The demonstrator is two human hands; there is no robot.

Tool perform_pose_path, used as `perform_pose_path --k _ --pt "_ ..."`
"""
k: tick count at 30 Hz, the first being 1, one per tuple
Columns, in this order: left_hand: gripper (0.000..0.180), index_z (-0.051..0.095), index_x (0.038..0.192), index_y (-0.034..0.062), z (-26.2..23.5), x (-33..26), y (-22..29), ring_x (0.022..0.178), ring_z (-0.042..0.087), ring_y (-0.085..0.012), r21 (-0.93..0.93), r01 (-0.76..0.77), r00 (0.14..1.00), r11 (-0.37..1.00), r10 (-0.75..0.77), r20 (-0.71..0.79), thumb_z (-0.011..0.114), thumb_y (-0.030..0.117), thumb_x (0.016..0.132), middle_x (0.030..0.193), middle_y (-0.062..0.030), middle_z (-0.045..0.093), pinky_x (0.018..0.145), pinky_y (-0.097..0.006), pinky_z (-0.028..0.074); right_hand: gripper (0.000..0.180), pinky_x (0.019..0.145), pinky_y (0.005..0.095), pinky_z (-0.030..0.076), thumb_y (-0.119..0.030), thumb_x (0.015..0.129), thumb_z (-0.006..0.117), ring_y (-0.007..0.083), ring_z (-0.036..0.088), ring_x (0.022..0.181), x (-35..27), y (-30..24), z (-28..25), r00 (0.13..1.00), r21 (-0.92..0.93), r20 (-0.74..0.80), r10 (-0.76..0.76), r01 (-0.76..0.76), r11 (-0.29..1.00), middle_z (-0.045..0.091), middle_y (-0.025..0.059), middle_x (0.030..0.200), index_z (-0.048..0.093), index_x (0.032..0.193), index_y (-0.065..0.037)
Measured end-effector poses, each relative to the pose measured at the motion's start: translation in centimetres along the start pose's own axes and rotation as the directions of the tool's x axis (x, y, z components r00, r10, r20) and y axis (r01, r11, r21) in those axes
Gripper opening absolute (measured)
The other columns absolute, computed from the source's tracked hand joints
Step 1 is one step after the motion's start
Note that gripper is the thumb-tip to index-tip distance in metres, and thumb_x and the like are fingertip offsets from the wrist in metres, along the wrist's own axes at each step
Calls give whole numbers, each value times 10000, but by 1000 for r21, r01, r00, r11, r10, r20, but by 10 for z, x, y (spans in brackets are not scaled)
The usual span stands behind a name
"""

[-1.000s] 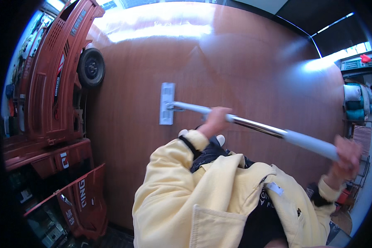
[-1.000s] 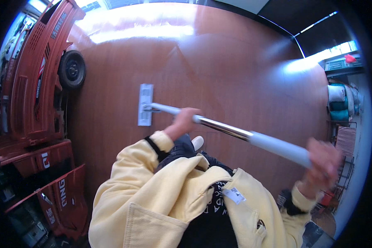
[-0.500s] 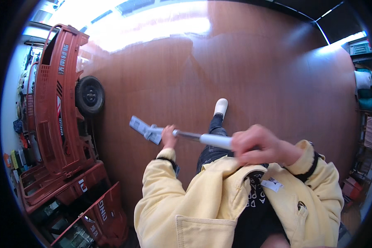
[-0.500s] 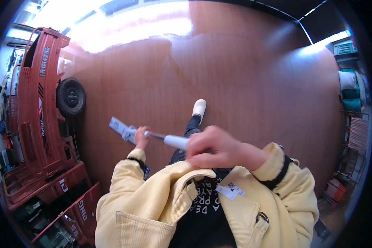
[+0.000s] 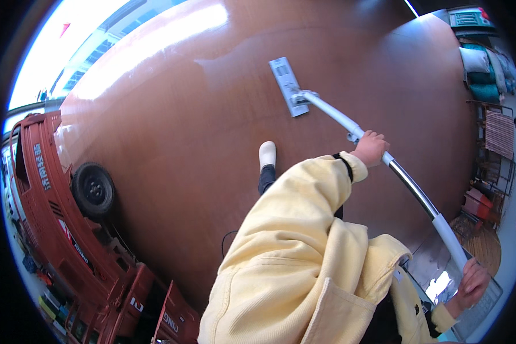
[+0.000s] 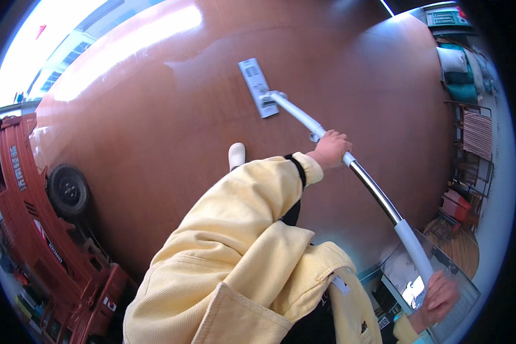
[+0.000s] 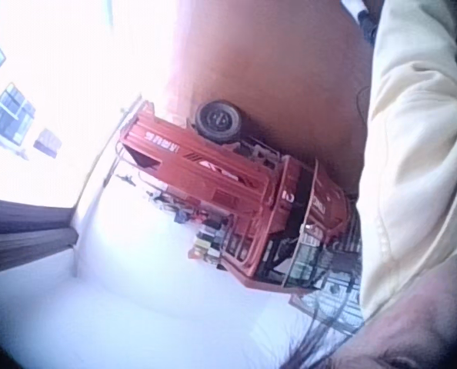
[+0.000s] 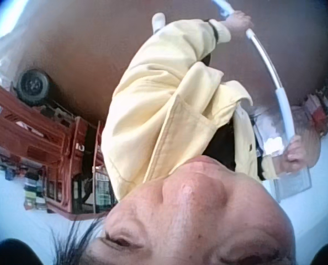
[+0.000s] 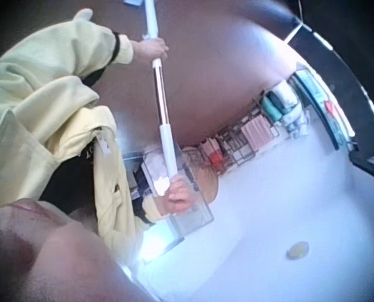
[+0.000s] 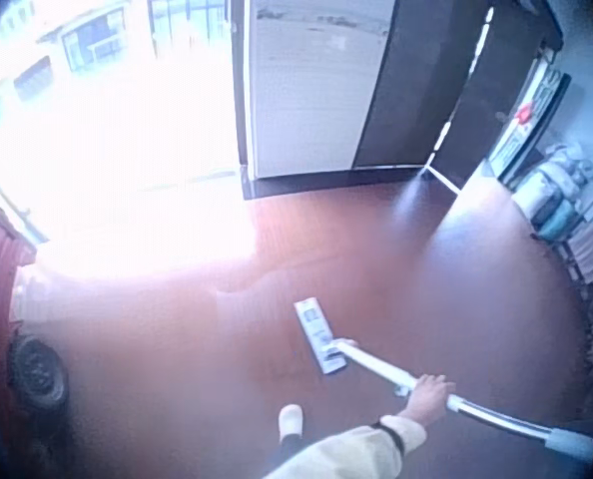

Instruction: The person mops the floor with a flat mop, moving through a garage area with a red three-wheeled vehicle, then onto an outdoor patio with a clothes rack, and finally into an indoor room and bathroom. The person uses a long-handled mop to clean the floor surfaces continuously.

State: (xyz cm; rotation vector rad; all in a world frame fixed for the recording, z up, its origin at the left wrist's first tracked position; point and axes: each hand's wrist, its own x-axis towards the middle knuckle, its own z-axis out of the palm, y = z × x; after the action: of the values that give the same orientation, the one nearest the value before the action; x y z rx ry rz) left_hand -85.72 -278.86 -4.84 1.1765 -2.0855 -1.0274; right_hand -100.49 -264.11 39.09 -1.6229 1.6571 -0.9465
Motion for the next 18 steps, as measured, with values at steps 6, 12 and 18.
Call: perform_pose_path --k 6,12,18 --pt "148 674 856 183 -1 63 10 991 596 -252 10 -57 998 998 57 17 711 175 713 923 -45 617 920 -420 441 399 534 260 414 -483 802 738 91 485 440 30 7 -2 821 146 437 -368 340 929 487 -30 466 617 607 -156" --pt "211 662 906 157 -57 59 60 971 618 -285 -33 -158 968 987 161 192 715 177 703 927 -71 650 868 -433 488 213 695 254 498 -412 903 655 80 636 711 99 -11 -129 308 561 671 -674 383 734 642 -57 709 669 817 -218" --pt "198 679 878 65 -106 3 10 880 645 -369 -68 321 943 945 -325 -74 732 85 688 866 -164 679 776 -442 510 317 698 267 519 -391 948 607 78 585 541 250 102 -62 174 837 537 -825 -228 497 624 4 616 688 748 -159"
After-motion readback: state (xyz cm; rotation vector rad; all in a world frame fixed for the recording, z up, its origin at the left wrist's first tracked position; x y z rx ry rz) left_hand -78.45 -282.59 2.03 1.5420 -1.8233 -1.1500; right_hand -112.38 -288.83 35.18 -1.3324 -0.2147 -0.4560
